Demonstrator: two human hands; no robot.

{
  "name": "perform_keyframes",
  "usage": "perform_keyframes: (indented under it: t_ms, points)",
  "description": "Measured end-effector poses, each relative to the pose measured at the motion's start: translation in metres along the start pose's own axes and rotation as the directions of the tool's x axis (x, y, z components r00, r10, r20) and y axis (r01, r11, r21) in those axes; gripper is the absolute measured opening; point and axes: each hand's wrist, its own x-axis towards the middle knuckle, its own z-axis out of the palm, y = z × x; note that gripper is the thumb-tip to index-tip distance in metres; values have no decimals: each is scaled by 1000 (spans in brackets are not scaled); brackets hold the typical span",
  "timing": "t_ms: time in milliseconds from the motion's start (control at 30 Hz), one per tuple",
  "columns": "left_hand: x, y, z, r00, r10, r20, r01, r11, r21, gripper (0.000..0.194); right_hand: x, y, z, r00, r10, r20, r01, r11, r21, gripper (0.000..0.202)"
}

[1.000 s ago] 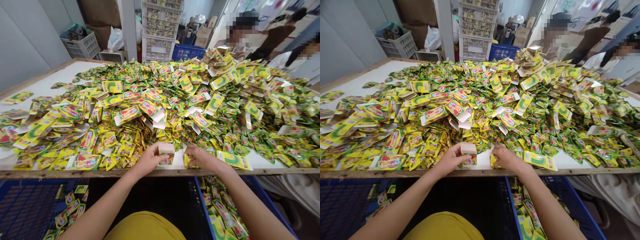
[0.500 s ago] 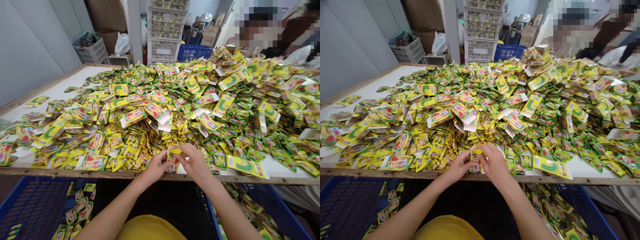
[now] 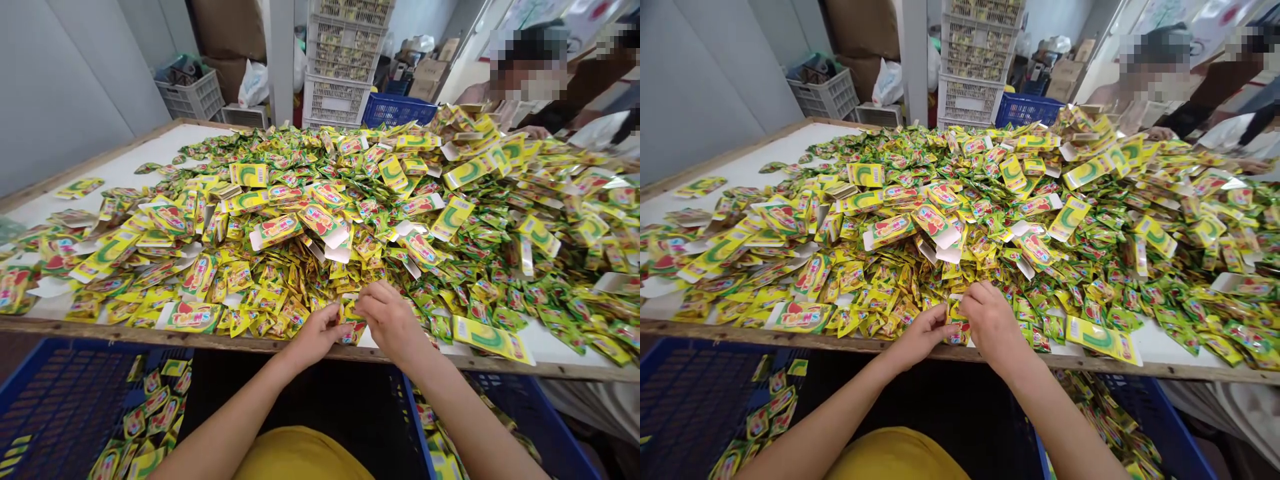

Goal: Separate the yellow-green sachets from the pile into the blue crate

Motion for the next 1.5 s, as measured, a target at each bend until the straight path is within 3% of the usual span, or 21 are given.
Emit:
perform_keyframes:
  t_ms: [100, 267, 467, 633, 767, 900, 967, 1000, 1067, 1100, 1167, 1200, 1267, 1367, 1433, 1500]
  points:
    - [0, -1, -1, 1000, -13, 18, 13, 1000, -8, 29, 3, 7, -5, 999, -17, -35, 17, 1000, -3, 6]
    - [0, -1, -3, 999, -13, 38, 12, 1000, 27, 31, 7, 15, -11, 992, -36, 124, 19, 991, 133, 0]
    - [-2, 6, 2, 1000, 11, 6, -11, 998, 66, 26, 6, 15, -2, 996, -78, 39, 70, 980, 187, 18]
    - [0, 9, 3, 1000, 25, -6, -25, 999, 20, 23, 0, 17, 3, 974, -97, 203, 33, 954, 298, 20]
    - [0, 5, 3, 998, 42, 38, -41, 999, -30, 23, -8, 14, 6, 996, -19, 92, -12, 944, 331, 18]
    - [-1, 7, 4, 1000, 12, -4, -12, 1000, 27, 25, -16, 12, 13, 995, 22, 101, -63, 900, 430, 12]
    - [-1, 11, 3, 1000, 8, 5, -8, 1000, -8, 30, -23, 13, 19, 971, 236, 30, -211, 795, 569, 16]
    - [-1, 13, 3, 1000, 0, 17, 0, 999, -41, 33, -27, 14, 22, 926, 377, 19, -295, 692, 659, 18]
    - [-1, 18, 3, 998, -51, 33, 54, 991, -122, 37, -35, 13, 30, 795, 593, 125, -422, 395, 816, 22]
    - [-1, 20, 3, 995, -91, 40, 96, 982, -164, 37, -38, 12, 33, 749, 626, 216, -454, 249, 856, 25]
    - [0, 23, 3, 986, -163, 34, 166, 960, -224, 29, -41, 8, 36, 729, 591, 346, -479, 80, 874, 26]
    - [0, 24, 3, 982, -187, 23, 187, 951, -245, 27, -41, 7, 36, 740, 566, 364, -485, 74, 871, 25]
    - [1, 25, 4, 979, -201, -20, 188, 944, -273, 26, -38, 4, 34, 774, 550, 313, -473, 176, 863, 21]
    - [4, 23, 4, 975, -133, -180, 87, 967, -239, 23, -29, 6, 30, 812, 550, 195, -421, 321, 848, 22]
    - [6, 22, 4, 955, -43, -293, 1, 990, -143, 21, -25, 9, 30, 824, 540, 173, -401, 339, 851, 23]
    - [8, 21, 5, 943, 28, -330, -48, 997, -52, 20, -22, 11, 31, 808, 556, 198, -420, 307, 854, 24]
